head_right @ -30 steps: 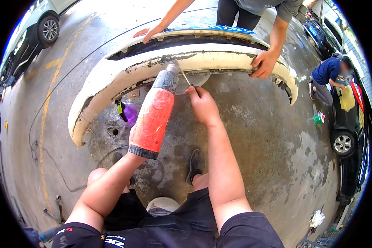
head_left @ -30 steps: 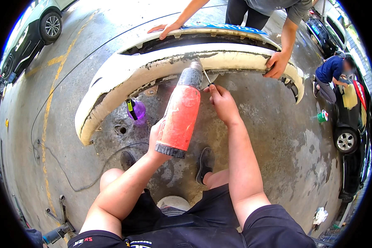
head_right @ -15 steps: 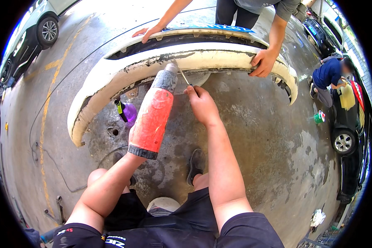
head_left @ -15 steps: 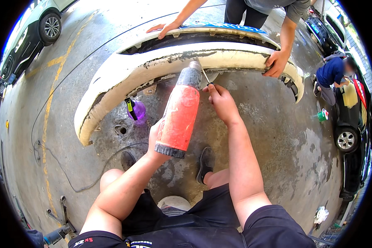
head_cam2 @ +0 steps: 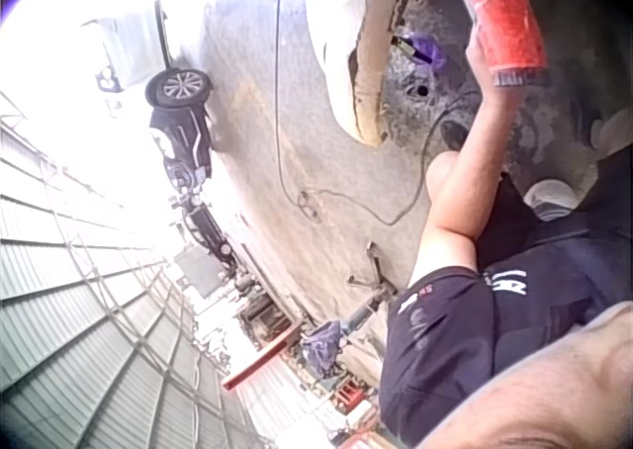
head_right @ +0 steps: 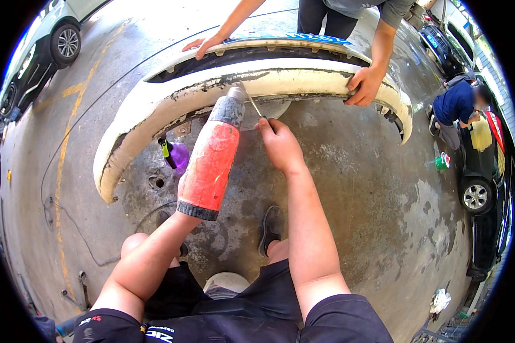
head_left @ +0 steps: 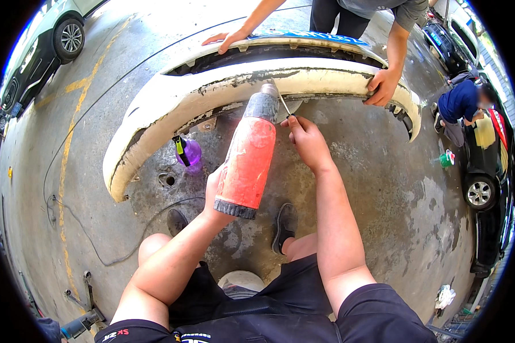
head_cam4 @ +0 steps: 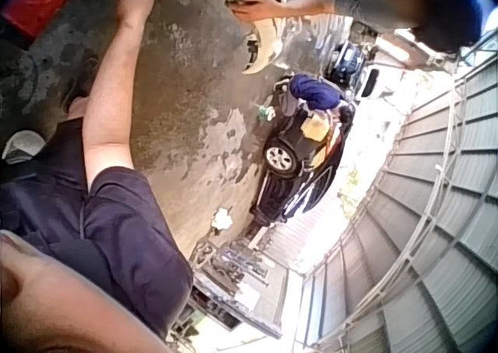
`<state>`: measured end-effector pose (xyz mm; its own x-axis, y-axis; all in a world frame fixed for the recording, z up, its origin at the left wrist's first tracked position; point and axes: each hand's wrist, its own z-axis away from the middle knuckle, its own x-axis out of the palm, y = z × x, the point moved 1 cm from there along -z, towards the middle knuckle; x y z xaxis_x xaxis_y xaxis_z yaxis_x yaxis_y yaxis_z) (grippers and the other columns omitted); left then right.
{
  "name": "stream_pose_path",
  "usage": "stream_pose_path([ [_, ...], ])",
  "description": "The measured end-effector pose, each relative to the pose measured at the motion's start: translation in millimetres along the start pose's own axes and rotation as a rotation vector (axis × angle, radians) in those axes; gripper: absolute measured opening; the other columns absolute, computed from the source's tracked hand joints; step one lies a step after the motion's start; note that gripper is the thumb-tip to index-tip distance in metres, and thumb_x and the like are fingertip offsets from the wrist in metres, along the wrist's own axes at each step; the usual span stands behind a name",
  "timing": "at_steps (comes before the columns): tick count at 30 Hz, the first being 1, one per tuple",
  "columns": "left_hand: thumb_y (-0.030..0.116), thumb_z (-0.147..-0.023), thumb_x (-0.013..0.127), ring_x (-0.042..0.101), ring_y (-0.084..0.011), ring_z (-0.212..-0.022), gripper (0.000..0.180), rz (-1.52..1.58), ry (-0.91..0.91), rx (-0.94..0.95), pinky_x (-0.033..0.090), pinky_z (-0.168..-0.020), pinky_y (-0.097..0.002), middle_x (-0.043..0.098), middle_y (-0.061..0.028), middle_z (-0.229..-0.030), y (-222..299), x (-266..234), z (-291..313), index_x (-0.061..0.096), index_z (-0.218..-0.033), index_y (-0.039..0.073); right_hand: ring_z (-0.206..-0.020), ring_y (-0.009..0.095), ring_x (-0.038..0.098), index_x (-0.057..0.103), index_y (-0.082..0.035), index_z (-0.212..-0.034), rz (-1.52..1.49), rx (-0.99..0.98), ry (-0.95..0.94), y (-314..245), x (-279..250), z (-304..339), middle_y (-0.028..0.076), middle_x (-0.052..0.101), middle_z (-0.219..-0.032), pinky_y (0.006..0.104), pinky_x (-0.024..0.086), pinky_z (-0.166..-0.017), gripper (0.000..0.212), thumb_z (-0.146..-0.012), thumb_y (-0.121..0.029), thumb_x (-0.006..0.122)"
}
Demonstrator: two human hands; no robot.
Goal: The person sits on the floor and repairs a detached white car bumper held by an assistant. They use a screwdriver to probe a crack, apply liquid from a spray bottle, and heat the area with a red heat gun to smooth the plastic.
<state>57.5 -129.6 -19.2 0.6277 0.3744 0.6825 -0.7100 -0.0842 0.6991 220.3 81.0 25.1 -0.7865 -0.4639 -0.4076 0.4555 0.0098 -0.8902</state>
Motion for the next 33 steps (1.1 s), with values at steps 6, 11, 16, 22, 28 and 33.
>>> stream_pose_path([
  [6,0.012,-0.118,0.057,0.079,-0.0180,-0.104,0.028,0.154,0.008,-0.066,0.066,-0.091,-0.0366,0.080,-0.0100,-0.123,-2.1,-1.8,0.5,0.070,-0.139,-0.003,-0.111,0.029,0.075,0.080,0.000,-0.122,0.008,-0.012,0.009,-0.9,-0.8,2.2,0.017,0.083,-0.117,0.0396,0.055,-0.102,0.052,-0.117,-0.046,0.057],
  [11,0.015,-0.120,0.053,0.081,-0.0216,-0.105,0.031,0.186,0.001,-0.060,0.067,-0.093,-0.0396,0.079,-0.0124,-0.125,-9.5,-5.0,6.7,0.068,-0.141,-0.003,-0.105,0.028,0.076,0.081,-0.001,-0.121,0.041,-0.036,0.044,1.2,4.8,8.2,0.016,0.083,-0.112,0.0400,0.056,-0.098,0.055,-0.117,-0.050,0.057],
  [16,0.013,-0.120,0.050,0.081,-0.0235,-0.105,0.032,0.233,-0.026,-0.071,0.068,-0.093,-0.0408,0.079,-0.0136,-0.125,-12.7,-0.3,11.5,0.068,-0.141,-0.003,-0.096,0.027,0.075,0.081,-0.003,-0.118,0.043,-0.043,0.087,5.7,12.1,9.5,0.016,0.081,-0.102,0.0405,0.056,-0.092,0.054,-0.117,-0.051,0.057],
  [22,0.010,-0.118,0.053,0.081,-0.0218,-0.104,0.030,0.152,-0.004,-0.033,0.068,-0.092,-0.0390,0.079,-0.0121,-0.124,-20.1,-4.4,14.3,0.068,-0.140,-0.003,-0.085,0.024,0.069,0.081,-0.003,-0.114,0.021,-0.079,0.099,-1.9,15.4,15.8,0.013,0.074,-0.088,0.0396,0.054,-0.085,0.053,-0.116,-0.050,0.057],
  [28,0.007,-0.117,0.056,0.080,-0.0189,-0.104,0.028,0.191,0.010,-0.075,0.067,-0.091,-0.0373,0.080,-0.0105,-0.124,-20.1,-2.8,13.8,0.070,-0.139,-0.003,-0.082,0.021,0.066,0.081,-0.001,-0.112,0.025,-0.030,0.084,-4.7,14.5,17.7,0.012,0.073,-0.085,0.0395,0.054,-0.083,0.053,-0.116,-0.049,0.058],
  [33,0.009,-0.118,0.056,0.080,-0.0175,-0.103,0.028,0.081,0.024,-0.084,0.067,-0.091,-0.0366,0.080,-0.0103,-0.122,-16.6,-13.0,7.7,0.070,-0.138,-0.003,-0.083,0.021,0.065,0.081,-0.001,-0.111,-0.036,-0.072,0.107,0.3,21.4,12.6,0.012,0.073,-0.085,0.0394,0.053,-0.083,0.051,-0.117,-0.046,0.058],
])
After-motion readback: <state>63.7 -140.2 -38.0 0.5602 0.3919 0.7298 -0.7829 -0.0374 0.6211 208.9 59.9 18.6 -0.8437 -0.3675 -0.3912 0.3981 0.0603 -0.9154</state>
